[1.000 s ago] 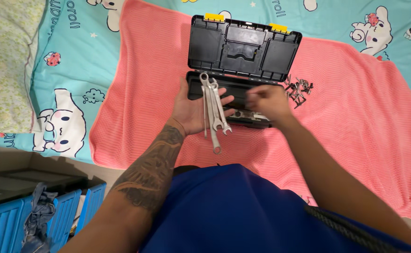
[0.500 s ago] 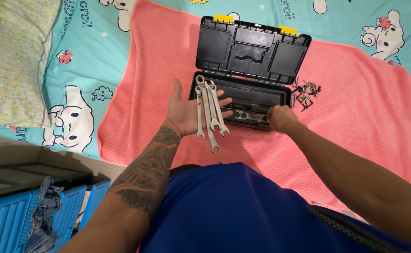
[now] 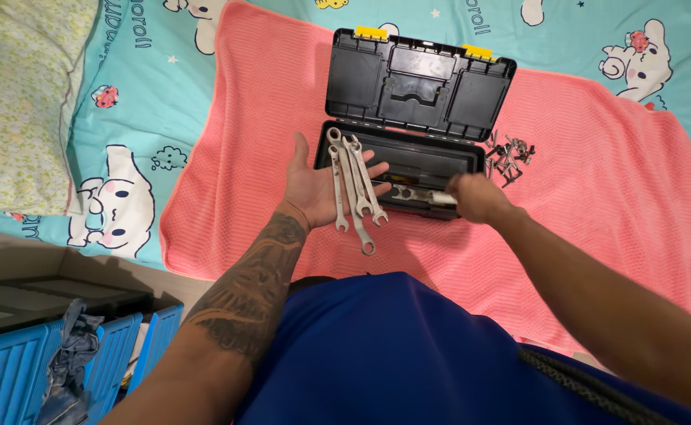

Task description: The person opens a toolbox and removes various tools and hardware items one by one, placing them on a pink towel. The items include Allen keys, washers, wrenches, pliers, a hammer, and screwdrivers. The person continues to empty the toolbox until it is empty.

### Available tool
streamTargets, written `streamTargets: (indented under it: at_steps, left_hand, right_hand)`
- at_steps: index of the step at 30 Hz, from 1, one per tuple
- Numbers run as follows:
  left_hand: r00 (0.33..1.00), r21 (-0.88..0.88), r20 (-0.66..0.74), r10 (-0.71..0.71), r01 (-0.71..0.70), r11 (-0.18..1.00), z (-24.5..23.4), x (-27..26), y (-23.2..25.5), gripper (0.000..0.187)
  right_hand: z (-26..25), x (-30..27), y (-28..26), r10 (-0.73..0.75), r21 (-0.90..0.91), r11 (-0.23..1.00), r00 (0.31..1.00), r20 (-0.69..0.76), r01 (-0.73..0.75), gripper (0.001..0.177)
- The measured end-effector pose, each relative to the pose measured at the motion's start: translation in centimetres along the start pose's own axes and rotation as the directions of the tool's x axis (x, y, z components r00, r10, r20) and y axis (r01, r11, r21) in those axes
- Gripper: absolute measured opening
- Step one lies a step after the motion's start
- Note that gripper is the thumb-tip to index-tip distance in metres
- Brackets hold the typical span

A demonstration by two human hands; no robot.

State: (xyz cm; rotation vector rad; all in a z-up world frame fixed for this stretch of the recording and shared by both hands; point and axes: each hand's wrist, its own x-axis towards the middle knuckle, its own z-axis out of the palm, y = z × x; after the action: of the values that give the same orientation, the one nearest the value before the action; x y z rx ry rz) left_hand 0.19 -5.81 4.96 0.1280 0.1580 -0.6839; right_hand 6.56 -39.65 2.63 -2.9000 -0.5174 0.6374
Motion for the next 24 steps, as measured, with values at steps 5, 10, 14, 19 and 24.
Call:
streamTargets:
  at_steps: [5, 10, 14, 19, 24]
  left_hand:
    - [1.000, -0.025, 0.004, 0.008, -0.008, 1.000, -1.0, 1.4, -0.3, 0.135]
    - [0.997, -0.037, 0.082, 0.006, -0.003, 0.999, -1.0, 1.5, -0.6, 0.127]
    - [0.993, -0.001, 0.115, 0.026, -0.026, 1.000, -0.8, 0.4, -0.3, 0.123]
    - [0.996, -0.037, 0.088, -0.004, 0.007, 0.999, -0.2, -1.2, 0.3, 0.130]
    - [0.997, -0.046, 0.071, 0.009, -0.006, 0.999, 0.0, -1.4, 0.5, 0.132]
  right_hand:
    - [-4.0, -0.3, -8.0, 0.134, 0.707, 0.708, 0.982, -0.130, -0.003, 0.017]
    - [-4.4, -0.4, -10.8, 0.169, 0.786, 0.617, 0.981, -0.097, -0.029, 0.018]
    - [-2.8, 1.0, -3.7, 0.370, 0.599, 0.783, 0.901, -0.228, -0.170, 0.018]
    - [2.0, 3.2, -1.2, 0.142, 0.052, 0.989, 0.987, -0.072, -0.138, 0.029]
    - [3.8, 3.2, -2.9, 0.089, -0.031, 0.996, 0.996, -0.017, -0.089, 0.026]
